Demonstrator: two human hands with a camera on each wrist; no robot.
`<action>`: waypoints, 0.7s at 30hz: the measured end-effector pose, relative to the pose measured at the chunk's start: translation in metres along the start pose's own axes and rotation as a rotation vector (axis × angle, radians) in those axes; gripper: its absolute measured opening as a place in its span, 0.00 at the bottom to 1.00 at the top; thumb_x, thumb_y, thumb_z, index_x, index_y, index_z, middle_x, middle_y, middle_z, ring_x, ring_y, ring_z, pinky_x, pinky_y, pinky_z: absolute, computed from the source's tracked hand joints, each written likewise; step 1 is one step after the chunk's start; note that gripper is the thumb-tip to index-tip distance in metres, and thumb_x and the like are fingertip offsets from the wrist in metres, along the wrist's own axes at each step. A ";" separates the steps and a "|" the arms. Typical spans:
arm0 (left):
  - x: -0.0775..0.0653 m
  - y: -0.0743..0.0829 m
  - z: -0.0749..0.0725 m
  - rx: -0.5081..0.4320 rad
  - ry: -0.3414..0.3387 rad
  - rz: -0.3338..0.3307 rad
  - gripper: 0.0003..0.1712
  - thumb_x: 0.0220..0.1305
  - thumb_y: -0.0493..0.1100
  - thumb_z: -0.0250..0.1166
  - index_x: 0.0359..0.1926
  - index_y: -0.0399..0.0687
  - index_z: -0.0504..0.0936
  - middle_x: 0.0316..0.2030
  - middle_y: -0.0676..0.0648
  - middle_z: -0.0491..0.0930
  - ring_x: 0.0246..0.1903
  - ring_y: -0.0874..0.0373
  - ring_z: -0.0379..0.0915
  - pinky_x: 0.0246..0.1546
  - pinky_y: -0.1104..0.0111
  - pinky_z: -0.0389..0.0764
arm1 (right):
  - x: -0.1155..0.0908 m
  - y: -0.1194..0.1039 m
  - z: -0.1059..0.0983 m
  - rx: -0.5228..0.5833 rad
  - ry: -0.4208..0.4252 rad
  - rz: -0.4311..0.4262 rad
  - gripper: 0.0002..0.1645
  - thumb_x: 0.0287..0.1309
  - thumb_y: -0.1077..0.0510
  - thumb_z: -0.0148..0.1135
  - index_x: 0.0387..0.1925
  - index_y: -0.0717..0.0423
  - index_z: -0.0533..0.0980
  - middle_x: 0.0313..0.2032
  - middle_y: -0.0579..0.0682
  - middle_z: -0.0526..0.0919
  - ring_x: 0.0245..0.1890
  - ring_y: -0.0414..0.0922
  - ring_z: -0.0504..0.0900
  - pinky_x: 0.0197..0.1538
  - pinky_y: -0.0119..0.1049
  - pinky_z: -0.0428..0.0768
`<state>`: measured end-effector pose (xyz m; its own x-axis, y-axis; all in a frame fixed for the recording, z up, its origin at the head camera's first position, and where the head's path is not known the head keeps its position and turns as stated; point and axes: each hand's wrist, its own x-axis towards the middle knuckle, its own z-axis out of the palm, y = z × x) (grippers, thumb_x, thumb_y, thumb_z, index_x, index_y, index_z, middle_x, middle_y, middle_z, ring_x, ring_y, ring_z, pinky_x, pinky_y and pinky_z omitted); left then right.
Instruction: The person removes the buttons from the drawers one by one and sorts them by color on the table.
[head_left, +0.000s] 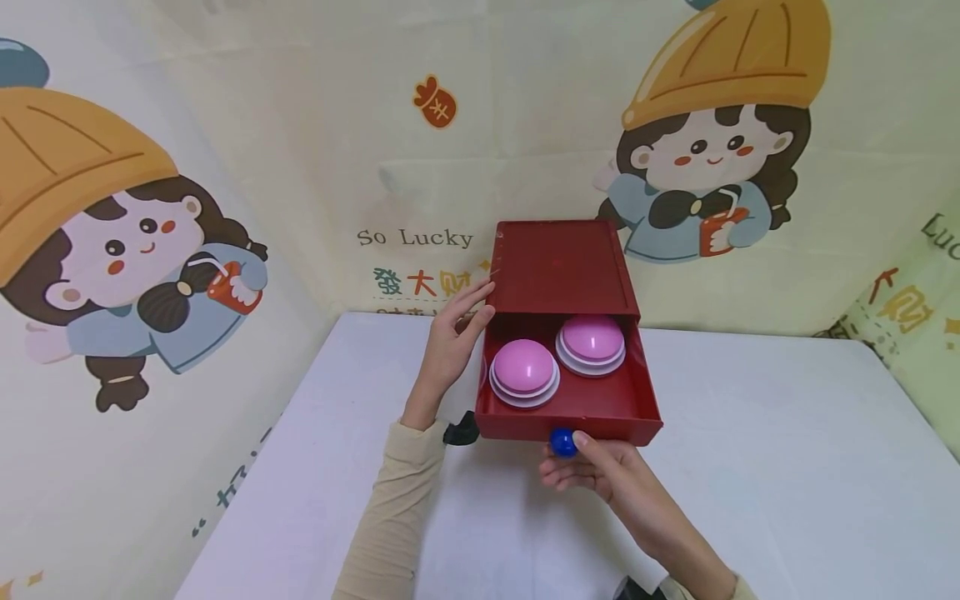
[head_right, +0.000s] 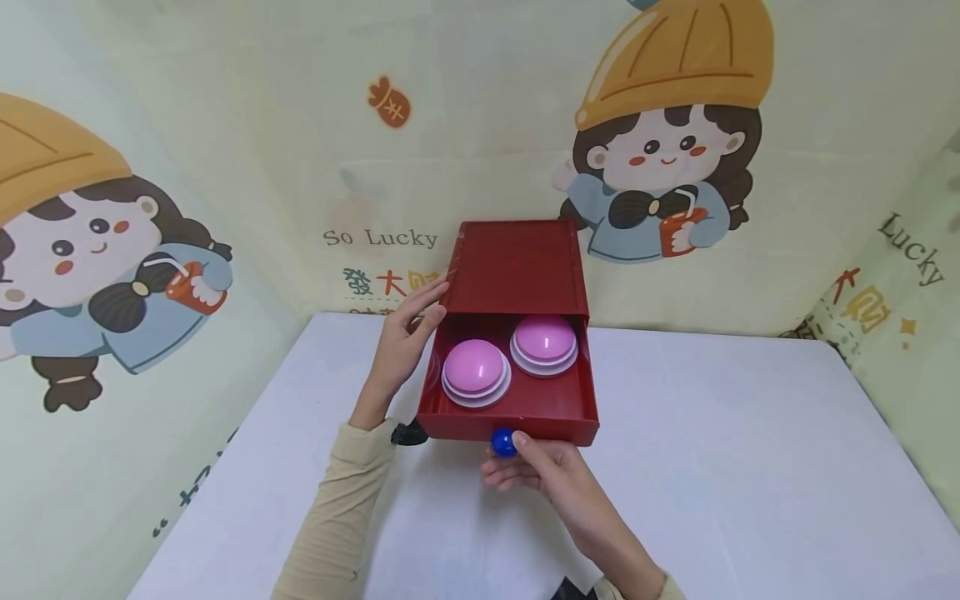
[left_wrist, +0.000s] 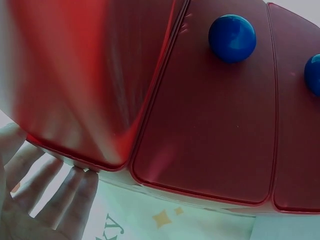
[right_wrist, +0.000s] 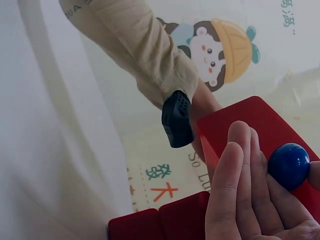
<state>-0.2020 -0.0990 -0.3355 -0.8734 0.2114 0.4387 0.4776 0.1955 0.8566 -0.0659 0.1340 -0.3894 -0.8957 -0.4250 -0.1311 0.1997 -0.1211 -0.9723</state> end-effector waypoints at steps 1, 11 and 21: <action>0.000 0.000 0.000 0.001 0.000 0.000 0.24 0.72 0.37 0.58 0.66 0.35 0.73 0.68 0.38 0.68 0.69 0.47 0.63 0.62 0.52 0.75 | 0.000 0.000 0.000 -0.001 0.002 0.004 0.30 0.78 0.45 0.42 0.54 0.68 0.76 0.47 0.63 0.85 0.45 0.50 0.87 0.53 0.38 0.84; 0.000 0.000 0.000 0.004 0.007 0.006 0.24 0.72 0.36 0.58 0.66 0.34 0.72 0.68 0.37 0.68 0.69 0.46 0.63 0.62 0.51 0.75 | -0.004 0.001 0.002 -0.012 -0.014 0.002 0.31 0.78 0.47 0.41 0.55 0.73 0.74 0.46 0.61 0.86 0.44 0.51 0.87 0.52 0.38 0.84; 0.000 -0.003 0.001 -0.010 0.007 0.004 0.24 0.72 0.37 0.58 0.66 0.35 0.72 0.69 0.38 0.68 0.69 0.47 0.63 0.63 0.53 0.74 | -0.005 0.000 -0.001 -0.004 -0.008 -0.006 0.29 0.78 0.47 0.41 0.54 0.69 0.76 0.44 0.55 0.88 0.43 0.50 0.87 0.52 0.38 0.84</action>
<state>-0.2037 -0.0987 -0.3383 -0.8721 0.2057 0.4439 0.4801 0.1852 0.8574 -0.0619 0.1365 -0.3892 -0.8936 -0.4313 -0.1240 0.1930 -0.1198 -0.9739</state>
